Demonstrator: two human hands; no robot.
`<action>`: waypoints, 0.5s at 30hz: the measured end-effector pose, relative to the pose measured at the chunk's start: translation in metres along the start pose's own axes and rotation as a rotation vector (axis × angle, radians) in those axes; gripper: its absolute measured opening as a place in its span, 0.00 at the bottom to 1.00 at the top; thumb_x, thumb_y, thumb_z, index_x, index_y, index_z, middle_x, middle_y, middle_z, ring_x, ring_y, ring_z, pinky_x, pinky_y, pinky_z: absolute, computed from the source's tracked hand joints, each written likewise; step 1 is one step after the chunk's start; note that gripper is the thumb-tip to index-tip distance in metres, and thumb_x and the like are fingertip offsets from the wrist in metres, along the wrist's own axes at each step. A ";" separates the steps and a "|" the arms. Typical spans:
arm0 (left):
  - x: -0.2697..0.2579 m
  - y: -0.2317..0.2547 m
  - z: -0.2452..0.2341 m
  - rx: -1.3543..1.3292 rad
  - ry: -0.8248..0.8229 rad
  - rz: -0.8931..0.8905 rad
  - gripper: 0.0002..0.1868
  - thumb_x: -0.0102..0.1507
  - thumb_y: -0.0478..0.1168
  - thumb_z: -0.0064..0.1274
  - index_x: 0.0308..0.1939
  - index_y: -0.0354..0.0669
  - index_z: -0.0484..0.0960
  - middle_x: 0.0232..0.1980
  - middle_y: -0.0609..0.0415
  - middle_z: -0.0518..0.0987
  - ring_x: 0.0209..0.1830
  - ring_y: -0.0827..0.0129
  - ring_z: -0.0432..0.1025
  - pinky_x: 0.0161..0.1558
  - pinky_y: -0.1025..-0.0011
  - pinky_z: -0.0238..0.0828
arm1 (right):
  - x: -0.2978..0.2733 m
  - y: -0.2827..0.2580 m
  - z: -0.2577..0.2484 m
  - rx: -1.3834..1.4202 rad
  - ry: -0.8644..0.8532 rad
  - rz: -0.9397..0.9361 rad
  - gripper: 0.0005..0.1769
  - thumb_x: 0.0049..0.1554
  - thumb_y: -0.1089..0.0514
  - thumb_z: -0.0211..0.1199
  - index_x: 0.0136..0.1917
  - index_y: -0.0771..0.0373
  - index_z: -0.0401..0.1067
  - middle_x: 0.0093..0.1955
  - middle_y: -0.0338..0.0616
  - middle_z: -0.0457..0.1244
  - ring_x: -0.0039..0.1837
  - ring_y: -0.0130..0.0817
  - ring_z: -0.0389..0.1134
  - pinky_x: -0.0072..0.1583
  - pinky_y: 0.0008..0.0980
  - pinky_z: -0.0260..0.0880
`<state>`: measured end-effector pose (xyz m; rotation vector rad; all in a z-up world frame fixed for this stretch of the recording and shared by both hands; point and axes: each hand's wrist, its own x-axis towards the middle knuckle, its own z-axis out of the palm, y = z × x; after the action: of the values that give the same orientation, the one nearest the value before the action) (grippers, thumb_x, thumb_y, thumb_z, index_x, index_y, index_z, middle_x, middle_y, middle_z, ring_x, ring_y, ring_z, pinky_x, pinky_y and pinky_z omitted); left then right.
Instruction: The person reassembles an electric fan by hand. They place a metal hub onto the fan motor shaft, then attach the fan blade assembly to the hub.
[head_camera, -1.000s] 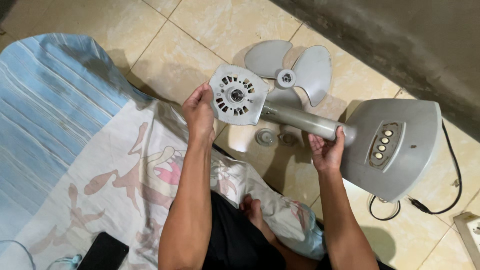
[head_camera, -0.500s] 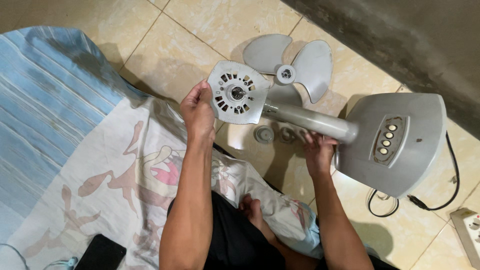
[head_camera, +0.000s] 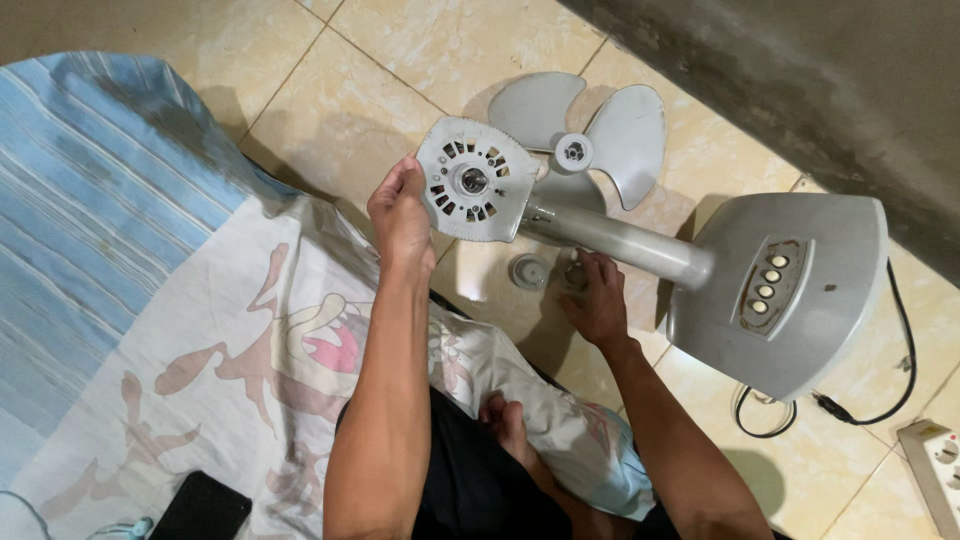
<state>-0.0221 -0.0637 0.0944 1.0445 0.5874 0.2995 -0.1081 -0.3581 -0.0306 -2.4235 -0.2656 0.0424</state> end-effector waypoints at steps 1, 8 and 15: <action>0.002 -0.002 -0.001 -0.022 -0.003 -0.013 0.14 0.70 0.38 0.50 0.52 0.30 0.83 0.46 0.50 0.84 0.42 0.74 0.75 0.48 0.74 0.72 | -0.003 0.003 0.004 -0.003 0.011 0.003 0.45 0.44 0.60 0.77 0.73 0.60 0.62 0.69 0.57 0.55 0.67 0.59 0.56 0.66 0.51 0.60; 0.006 -0.018 -0.001 -0.011 -0.016 -0.001 0.14 0.70 0.37 0.50 0.53 0.30 0.83 0.46 0.50 0.84 0.42 0.74 0.75 0.48 0.75 0.72 | -0.008 0.013 0.020 0.146 0.072 0.017 0.31 0.48 0.62 0.74 0.65 0.64 0.69 0.61 0.51 0.61 0.58 0.47 0.65 0.58 0.43 0.70; -0.002 -0.023 0.007 -0.021 -0.031 -0.004 0.15 0.71 0.37 0.48 0.56 0.30 0.83 0.48 0.50 0.84 0.43 0.74 0.76 0.49 0.75 0.73 | -0.013 0.002 -0.005 0.745 -0.224 0.198 0.27 0.55 0.62 0.68 0.67 0.64 0.68 0.61 0.40 0.64 0.54 0.27 0.67 0.53 0.27 0.72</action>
<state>-0.0206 -0.0808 0.0773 1.0263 0.5574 0.2849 -0.1197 -0.3650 -0.0284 -1.6905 -0.0817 0.4267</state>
